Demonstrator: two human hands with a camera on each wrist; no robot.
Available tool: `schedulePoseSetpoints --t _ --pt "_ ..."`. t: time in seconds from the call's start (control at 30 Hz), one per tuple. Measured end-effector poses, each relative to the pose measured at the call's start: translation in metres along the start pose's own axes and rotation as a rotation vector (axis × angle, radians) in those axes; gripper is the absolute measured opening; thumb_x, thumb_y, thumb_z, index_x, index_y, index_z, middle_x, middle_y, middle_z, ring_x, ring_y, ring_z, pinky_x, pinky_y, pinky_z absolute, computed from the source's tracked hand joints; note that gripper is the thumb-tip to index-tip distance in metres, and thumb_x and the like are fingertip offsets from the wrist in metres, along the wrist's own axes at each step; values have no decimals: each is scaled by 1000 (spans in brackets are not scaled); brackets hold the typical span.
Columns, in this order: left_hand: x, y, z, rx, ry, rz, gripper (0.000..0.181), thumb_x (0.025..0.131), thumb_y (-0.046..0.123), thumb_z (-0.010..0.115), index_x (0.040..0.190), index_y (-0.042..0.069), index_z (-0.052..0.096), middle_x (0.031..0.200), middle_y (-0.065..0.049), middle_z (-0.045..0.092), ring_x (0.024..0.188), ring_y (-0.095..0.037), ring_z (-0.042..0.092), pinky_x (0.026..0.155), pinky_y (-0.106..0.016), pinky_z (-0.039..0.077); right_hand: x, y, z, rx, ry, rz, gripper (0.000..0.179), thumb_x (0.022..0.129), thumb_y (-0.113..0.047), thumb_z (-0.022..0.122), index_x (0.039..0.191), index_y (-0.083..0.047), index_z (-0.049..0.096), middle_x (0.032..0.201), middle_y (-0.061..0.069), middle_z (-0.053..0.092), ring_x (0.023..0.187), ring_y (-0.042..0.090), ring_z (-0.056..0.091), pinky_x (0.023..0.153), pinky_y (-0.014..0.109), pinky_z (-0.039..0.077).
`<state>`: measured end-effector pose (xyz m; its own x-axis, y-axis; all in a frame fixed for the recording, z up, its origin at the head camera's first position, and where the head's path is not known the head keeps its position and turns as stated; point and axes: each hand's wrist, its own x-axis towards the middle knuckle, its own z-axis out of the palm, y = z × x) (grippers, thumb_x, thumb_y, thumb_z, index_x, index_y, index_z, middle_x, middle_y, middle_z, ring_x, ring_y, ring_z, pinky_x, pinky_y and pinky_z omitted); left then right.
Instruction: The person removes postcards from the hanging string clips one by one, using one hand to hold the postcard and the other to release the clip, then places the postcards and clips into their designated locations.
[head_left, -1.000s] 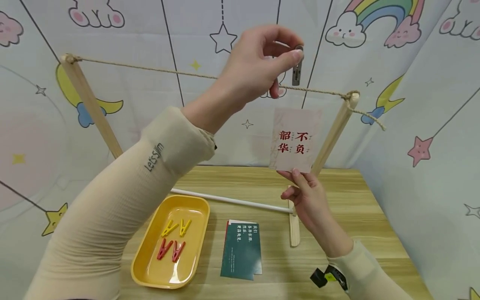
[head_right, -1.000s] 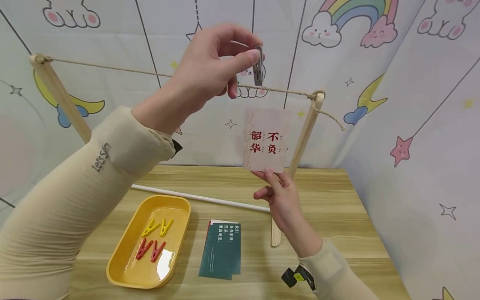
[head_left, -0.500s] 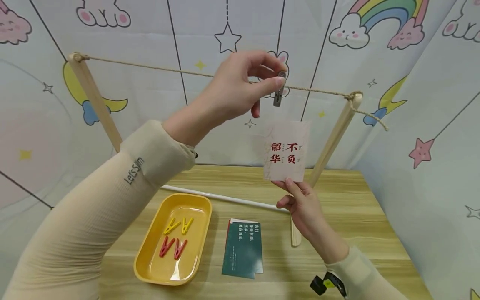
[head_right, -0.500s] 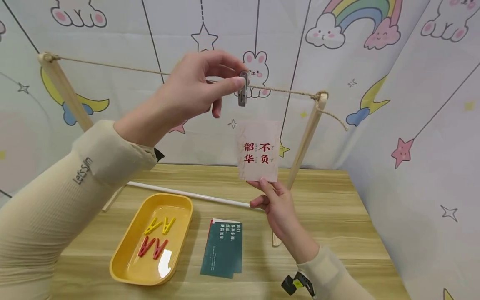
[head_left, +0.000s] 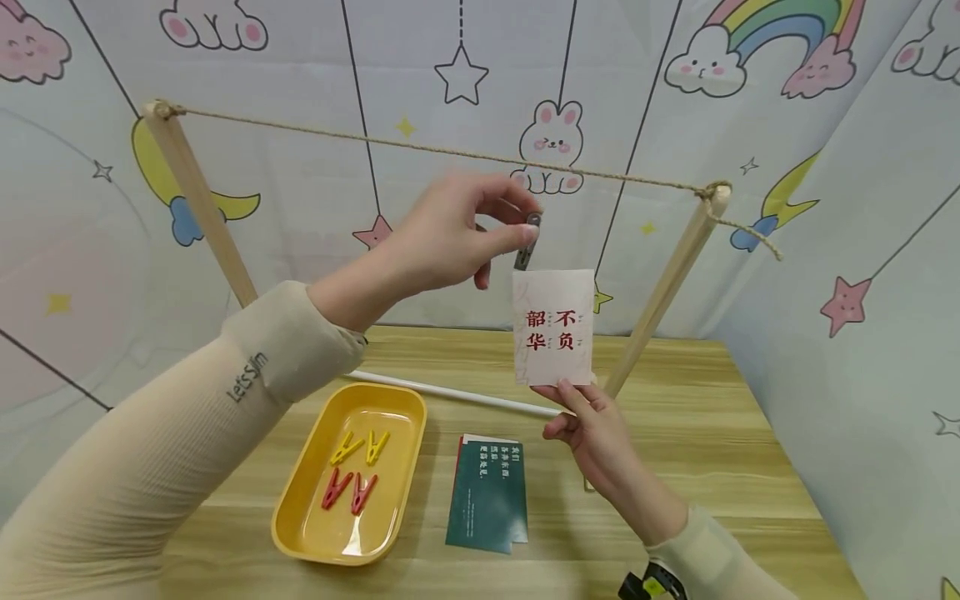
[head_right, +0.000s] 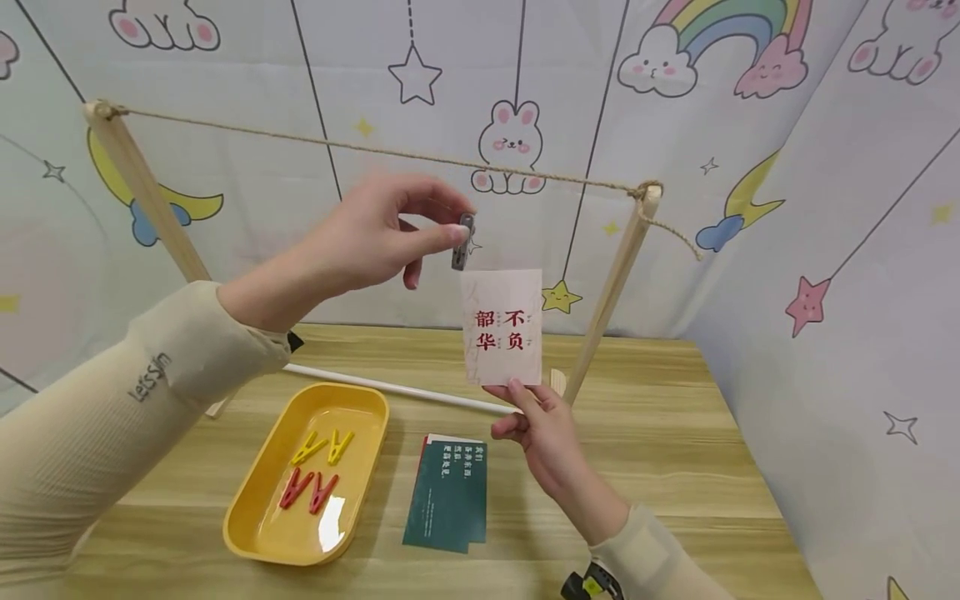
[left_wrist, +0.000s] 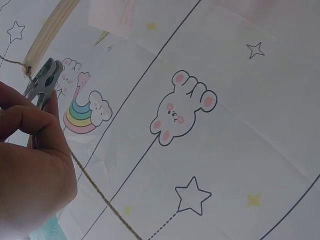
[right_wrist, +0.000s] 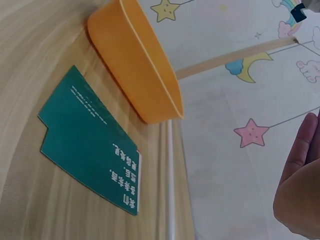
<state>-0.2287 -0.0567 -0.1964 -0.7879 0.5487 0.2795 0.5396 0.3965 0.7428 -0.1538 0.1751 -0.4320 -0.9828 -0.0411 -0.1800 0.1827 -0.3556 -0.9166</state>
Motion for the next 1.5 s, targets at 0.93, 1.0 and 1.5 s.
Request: schedulePoseSetpoints --t 0.93,1.0,1.5 --pt "-80 -114 10 78 -161 -239 26 103 16 73 124 2 70 115 -16 75 47 -22 60 53 -36 57 -15 58 -7 15 22 199 16 113 -24 57 116 -11 66 106 -1 82 60 7 69 71 28 62" --pt "-89 -126 12 86 -174 -263 26 102 18 74 122 2 70 112 -15 75 47 -21 59 52 -35 57 -16 63 -9 4 19 220 16 112 -25 58 115 -12 67 106 -2 82 61 7 69 72 27 62" --pt "-151 -189 38 99 -223 -443 26 100 24 78 111 1 70 93 -6 74 49 -19 63 53 -36 58 -29 97 -19 -46 -19 288 17 110 -24 62 116 -10 68 107 0 81 65 6 72 71 27 62"
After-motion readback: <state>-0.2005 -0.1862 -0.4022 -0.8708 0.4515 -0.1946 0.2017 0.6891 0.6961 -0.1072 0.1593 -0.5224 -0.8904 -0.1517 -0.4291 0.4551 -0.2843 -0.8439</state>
